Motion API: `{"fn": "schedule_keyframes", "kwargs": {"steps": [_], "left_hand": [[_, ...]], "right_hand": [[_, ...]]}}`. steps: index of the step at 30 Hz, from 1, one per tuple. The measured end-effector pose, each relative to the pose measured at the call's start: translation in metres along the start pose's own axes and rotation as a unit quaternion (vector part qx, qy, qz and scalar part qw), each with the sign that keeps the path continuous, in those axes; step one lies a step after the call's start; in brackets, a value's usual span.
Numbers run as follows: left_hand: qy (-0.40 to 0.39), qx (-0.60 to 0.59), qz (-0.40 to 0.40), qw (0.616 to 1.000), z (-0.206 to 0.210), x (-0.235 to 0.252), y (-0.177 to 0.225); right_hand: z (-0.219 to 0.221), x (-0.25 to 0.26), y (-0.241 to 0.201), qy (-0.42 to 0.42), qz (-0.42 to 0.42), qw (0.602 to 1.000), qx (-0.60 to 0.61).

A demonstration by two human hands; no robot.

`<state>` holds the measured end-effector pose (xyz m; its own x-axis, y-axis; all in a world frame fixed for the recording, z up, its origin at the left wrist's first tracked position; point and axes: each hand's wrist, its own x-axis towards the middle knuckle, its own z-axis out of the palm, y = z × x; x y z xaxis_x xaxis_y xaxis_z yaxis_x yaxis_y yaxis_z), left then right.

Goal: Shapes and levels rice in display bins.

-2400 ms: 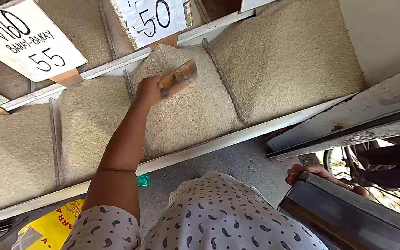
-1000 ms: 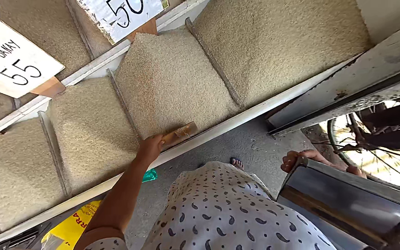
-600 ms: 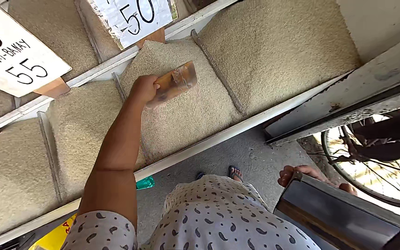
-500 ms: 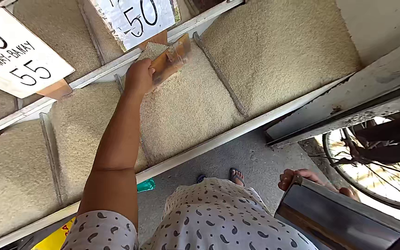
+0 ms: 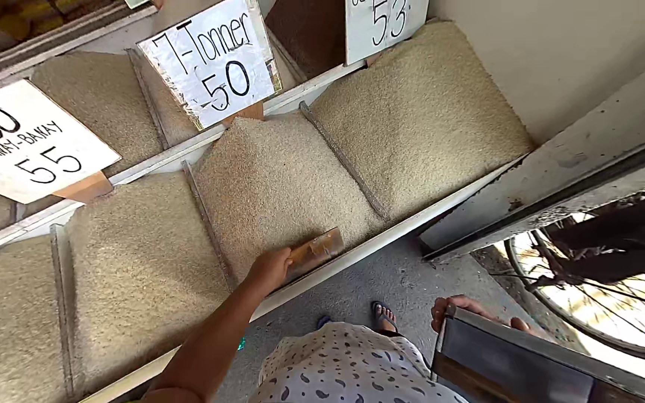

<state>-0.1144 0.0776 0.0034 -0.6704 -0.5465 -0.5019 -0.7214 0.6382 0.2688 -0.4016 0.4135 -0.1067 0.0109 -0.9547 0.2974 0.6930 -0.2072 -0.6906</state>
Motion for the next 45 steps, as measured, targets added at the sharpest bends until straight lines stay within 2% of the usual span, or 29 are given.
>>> {"fn": "schedule_keyframes", "kwargs": {"steps": [2, 5, 9, 11, 14, 17, 20, 24, 30, 33, 35, 40, 43, 45], "left_hand": [[0.018, -0.007, -0.005, 1.0, -0.014, 0.017, -0.003], [0.067, -0.028, -0.024, 0.997, -0.062, 0.038, -0.013], [0.227, -0.042, -0.059, 0.971, -0.131, 0.054, -0.027], [0.286, -0.047, -0.098, 0.952, -0.157, 0.05, -0.013], [0.345, -0.087, -0.144, 0.923, -0.169, 0.05, 0.046], [0.338, -0.163, -0.175, 0.91, -0.162, 0.091, 0.108], [0.33, -0.206, -0.203, 0.899, -0.149, 0.165, 0.14], [0.311, -0.216, -0.258, 0.889, -0.148, 0.24, 0.163], [0.276, -0.167, -0.309, 0.895, -0.141, 0.302, 0.164], [0.264, -0.15, -0.344, 0.889, -0.149, 0.291, 0.157], [0.287, -0.149, -0.357, 0.877, -0.157, 0.266, 0.142], [0.378, -0.176, -0.401, 0.815, -0.171, 0.182, 0.104], [0.421, -0.189, -0.401, 0.791, -0.175, 0.153, 0.127], [0.412, -0.206, -0.372, 0.806, -0.159, 0.155, 0.159]], "right_hand": [[-0.003, 0.009, -0.005, -0.02, 0.018, 1.0, 0.015], [-0.018, 0.019, -0.015, -0.034, 0.025, 0.999, 0.0], [-0.042, 0.033, -0.037, -0.055, 0.054, 0.997, 0.015], [-0.053, 0.038, -0.053, -0.06, 0.062, 0.996, 0.004], [-0.072, 0.042, -0.088, -0.042, 0.048, 0.997, -0.033], [-0.1, 0.049, -0.125, -0.042, 0.053, 0.995, -0.073], [-0.125, 0.056, -0.153, -0.045, 0.071, 0.994, -0.075], [-0.153, 0.049, -0.186, -0.032, 0.11, 0.99, -0.081], [-0.205, 0.02, -0.211, -0.035, 0.102, 0.993, -0.054], [-0.217, 0.018, -0.22, -0.052, 0.112, 0.992, -0.039], [-0.217, 0.025, -0.229, -0.07, 0.125, 0.989, -0.038], [-0.211, 0.022, -0.235, -0.074, 0.129, 0.988, -0.033], [-0.213, 0.012, -0.232, -0.089, 0.089, 0.99, -0.062], [-0.209, 0.01, -0.235, -0.089, 0.067, 0.989, -0.095]]}}
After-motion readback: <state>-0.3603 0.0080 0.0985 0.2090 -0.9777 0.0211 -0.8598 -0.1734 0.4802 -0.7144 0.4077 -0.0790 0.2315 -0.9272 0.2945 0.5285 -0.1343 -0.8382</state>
